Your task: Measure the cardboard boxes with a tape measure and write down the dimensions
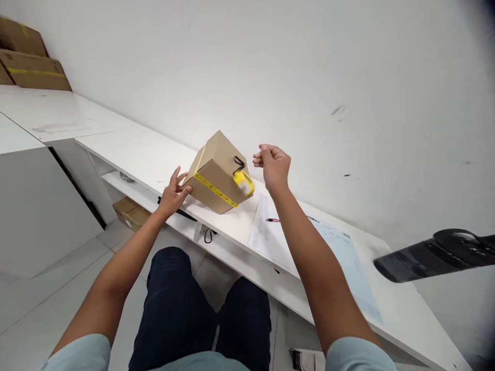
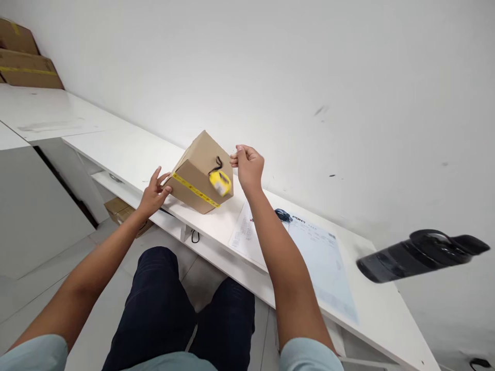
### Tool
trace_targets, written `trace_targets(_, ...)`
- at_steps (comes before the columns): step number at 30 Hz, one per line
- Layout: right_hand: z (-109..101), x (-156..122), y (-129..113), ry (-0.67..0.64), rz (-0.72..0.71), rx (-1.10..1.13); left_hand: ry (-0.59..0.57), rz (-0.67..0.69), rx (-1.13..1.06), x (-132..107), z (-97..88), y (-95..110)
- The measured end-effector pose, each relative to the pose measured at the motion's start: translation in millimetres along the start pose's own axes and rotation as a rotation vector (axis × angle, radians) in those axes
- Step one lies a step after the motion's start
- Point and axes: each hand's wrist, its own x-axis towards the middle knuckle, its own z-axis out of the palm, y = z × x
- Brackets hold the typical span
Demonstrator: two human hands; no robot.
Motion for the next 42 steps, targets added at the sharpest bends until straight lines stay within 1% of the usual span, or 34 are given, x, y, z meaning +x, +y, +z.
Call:
trace_targets(1,8,-3,3,-0.003,-0.006,-0.021,0.010,-0.027,-0.036,-3,1.3,-4)
trace_targets(2,16,-11,6,-0.006,-0.042,-0.059,0.017,-0.047,-0.065,-5,3.1,-5)
trace_targets(3,23,-24,10,-0.008,-0.105,-0.112,0.018,-0.061,-0.085,-7,5.7,-5)
trace_targets(4,27,-44,16,0.002,-0.188,-0.177,0.007,-0.071,-0.092,-12,9.7,-3)
trace_targets(5,27,-72,23,0.037,-0.262,-0.241,0.011,-0.084,-0.081,-21,15.6,0)
trace_targets(6,24,-107,32,0.100,-0.306,-0.296,0.055,-0.113,-0.050,-37,24.1,4)
trace_targets(7,19,-150,41,0.183,-0.304,-0.348,0.133,-0.161,-0.005,-58,35.1,8)
trace_targets(8,11,-197,50,0.272,-0.236,-0.383,0.221,-0.222,0.053,-86,48.3,13)
trace_targets(9,3,-245,58,0.323,-0.121,-0.423,0.335,-0.302,0.121,-118,62.8,19)
trace_targets(10,-4,-292,63,0.236,0.051,-0.488,0.337,-0.380,0.156,-153,77.3,26)
trace_targets(11,-10,-333,67,-0.010,0.224,-0.517,0.252,-0.443,0.169,-186,90.9,33)
trace_targets(12,-13,-366,70,-0.396,0.392,-0.491,0.131,-0.493,0.174,-215,102.8,40)
trace_targets(13,-16,-389,74,-0.508,0.488,-0.468,-0.038,-0.522,0.171,-239,112.8,47)
trace_targets(14,-17,-403,79,-0.640,0.566,-0.437,-0.204,-0.530,0.157,-256,120.7,52)
trace_targets(15,-19,-409,84,-0.711,0.615,-0.416,-0.345,-0.526,0.137,-266,126.8,56)
trace_targets(16,-21,-409,88,-0.729,0.643,-0.413,-0.456,-0.514,0.114,-269,131.0,57)
trace_targets(17,-23,-405,91,-0.750,0.662,-0.412,-0.513,-0.497,0.089,-268,133.3,57)
trace_targets(18,-26,-398,92,-0.767,0.676,-0.411,-0.506,-0.485,0.063,-264,133.8,56)
trace_targets(20,-32,-385,89,-0.784,0.686,-0.415,-0.403,-0.502,0.008,-252,130.6,52)
trace_targets(22,-38,-378,83,-0.810,0.677,-0.435,-0.305,-0.572,-0.069,-244,124.3,48)
trace_targets(23,-40,-377,81,-0.830,0.670,-0.446,-0.281,-0.612,-0.104,-241,121.1,47)
trace_targets(26,-43,-378,79,-0.867,0.676,-0.446,-0.285,-0.685,-0.150,-241,113.7,46)
trace_targets(29,-43,-379,81,-0.829,0.676,-0.392,-0.263,-0.729,-0.165,-241,110.8,46)
trace_targets(32,-45,-379,83,-0.765,0.692,-0.348,-0.256,-0.745,-0.180,-238,111.7,47)
trace_targets(35,-48,-381,83,-0.661,0.797,-0.329,-0.247,-0.743,-0.185,-237,114.0,47)
trace_targets(37,-50,-382,82,-0.541,0.875,-0.297,-0.242,-0.744,-0.190,-237,115.0,48)
trace_targets(42,-51,-377,86,-0.135,1.051,-0.150,-0.241,-0.746,-0.205,-240,113.7,48)
